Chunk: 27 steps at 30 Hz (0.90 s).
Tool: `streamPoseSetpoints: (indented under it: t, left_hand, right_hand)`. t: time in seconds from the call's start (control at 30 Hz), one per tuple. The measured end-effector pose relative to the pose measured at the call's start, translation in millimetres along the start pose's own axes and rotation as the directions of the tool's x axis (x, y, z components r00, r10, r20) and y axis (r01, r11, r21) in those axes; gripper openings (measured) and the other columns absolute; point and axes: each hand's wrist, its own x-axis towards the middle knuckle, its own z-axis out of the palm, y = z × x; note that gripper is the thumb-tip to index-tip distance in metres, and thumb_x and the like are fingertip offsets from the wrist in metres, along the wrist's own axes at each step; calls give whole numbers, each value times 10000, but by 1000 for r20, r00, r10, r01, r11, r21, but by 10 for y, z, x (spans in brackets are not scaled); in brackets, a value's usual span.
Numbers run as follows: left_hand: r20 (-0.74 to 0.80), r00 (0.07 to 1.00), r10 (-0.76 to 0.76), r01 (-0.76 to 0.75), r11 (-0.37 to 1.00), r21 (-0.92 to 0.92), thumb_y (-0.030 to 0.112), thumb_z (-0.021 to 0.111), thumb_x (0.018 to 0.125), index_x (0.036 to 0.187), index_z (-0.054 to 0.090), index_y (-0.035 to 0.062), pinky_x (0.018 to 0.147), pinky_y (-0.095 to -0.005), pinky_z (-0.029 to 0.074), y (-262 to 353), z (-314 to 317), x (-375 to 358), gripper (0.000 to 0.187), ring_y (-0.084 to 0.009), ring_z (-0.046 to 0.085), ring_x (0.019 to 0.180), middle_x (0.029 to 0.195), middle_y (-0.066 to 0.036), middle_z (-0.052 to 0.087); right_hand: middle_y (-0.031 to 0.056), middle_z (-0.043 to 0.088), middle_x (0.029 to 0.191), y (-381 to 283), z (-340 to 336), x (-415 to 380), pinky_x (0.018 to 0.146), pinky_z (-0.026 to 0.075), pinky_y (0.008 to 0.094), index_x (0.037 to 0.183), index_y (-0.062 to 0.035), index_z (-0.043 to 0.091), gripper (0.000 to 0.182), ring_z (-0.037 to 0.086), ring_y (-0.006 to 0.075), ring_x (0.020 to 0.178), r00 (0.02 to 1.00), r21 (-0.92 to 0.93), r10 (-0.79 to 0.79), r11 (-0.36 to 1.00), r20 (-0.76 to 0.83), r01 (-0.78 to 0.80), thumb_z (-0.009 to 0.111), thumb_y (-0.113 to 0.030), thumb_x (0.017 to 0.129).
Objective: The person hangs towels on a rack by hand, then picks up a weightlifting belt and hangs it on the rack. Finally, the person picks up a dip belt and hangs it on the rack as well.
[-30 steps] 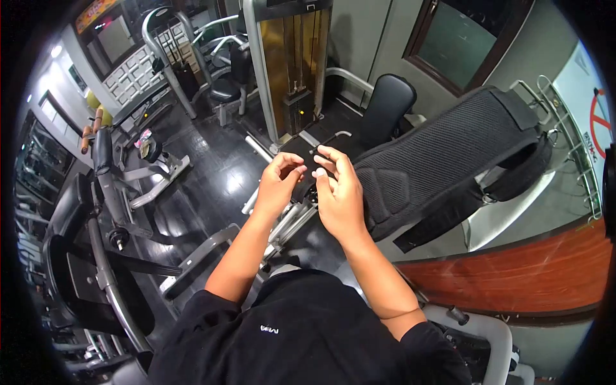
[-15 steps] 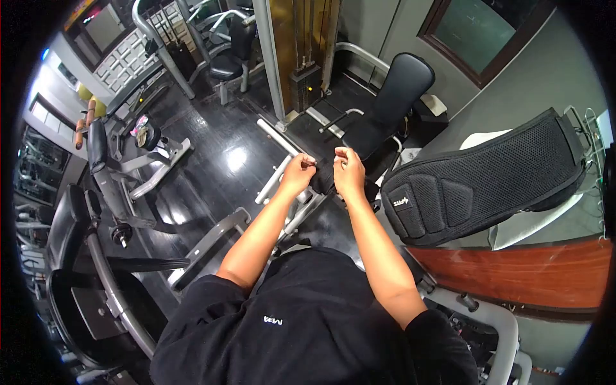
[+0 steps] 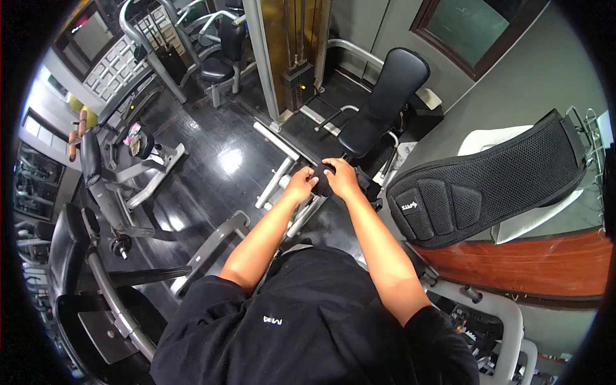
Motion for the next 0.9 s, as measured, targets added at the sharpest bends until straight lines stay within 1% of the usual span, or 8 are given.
streamPoseSetpoints:
  t: [0.23,0.4,0.47,0.53,0.6,0.63,0.77,0.9]
  left_hand:
    - [1,991,132,-126,950,-285,-46,564,1011,1121,614,14,916,-273,467,438,-77,-46,135,-111,623,972,1025,-25,692]
    - [82,943,322,-284,909,-304,20,617,1016,1192,654,9,925,-285,495,887,-241,106,181,-107,633,1005,1071,-34,715]
    - [115,917,382,-355,913,-203,51,624,1024,1175,677,3,925,-293,500,1153,-353,139,167,-107,634,994,1053,-34,726]
    - [101,903,417,-409,908,-89,75,658,1008,1141,713,-18,934,-313,508,1579,-488,44,171,-130,653,983,1028,-59,748]
    - [130,860,493,-496,868,-15,53,652,1003,1178,710,-21,993,-302,485,1864,-619,12,198,-114,638,1078,1101,-47,747]
    - [138,862,488,-495,869,16,50,662,992,1197,717,-21,995,-312,489,2011,-668,-9,223,-127,646,1090,1111,-65,752]
    - [117,822,557,-568,818,94,30,697,963,1189,745,2,987,-319,498,2508,-801,-163,233,-176,680,1075,1102,-95,754]
    - [140,777,614,-629,762,154,56,739,942,1195,736,18,956,-302,499,2961,-907,-359,257,-159,666,1051,1109,-66,734]
  right_hand:
    - [163,715,1250,-273,-181,16,1028,519,396,1229,-59,727,292,681,333,1183,999,104,18,994,-47,-13,654,-60,946]
    - [164,682,1336,-511,-346,125,1097,472,396,1287,-43,694,327,634,338,1270,959,168,-151,967,-241,194,580,-60,981]
    - [158,661,1377,-633,-451,171,1131,444,406,1313,-43,678,348,600,342,1315,923,105,-256,949,-289,296,579,-61,980]
    - [164,657,1292,-815,-577,198,1078,453,434,1242,-32,665,280,601,361,1242,896,78,-311,933,-318,352,605,-108,980]
    - [169,657,1205,-1008,-713,209,1025,468,438,1184,-23,658,238,617,366,1163,873,40,-338,926,-352,375,623,-140,980]
    - [183,606,1090,-1092,-775,237,939,446,466,1114,-18,617,205,585,380,1047,823,28,-401,893,-404,449,652,-165,976]
    - [182,563,1038,-1476,-1072,213,895,429,486,1088,-14,575,193,520,381,980,763,-38,-439,876,-474,481,638,-168,990]
    - [188,546,1012,-1782,-1297,149,880,432,489,1067,-14,572,147,519,383,958,734,-106,-437,886,-520,452,608,-140,1002]
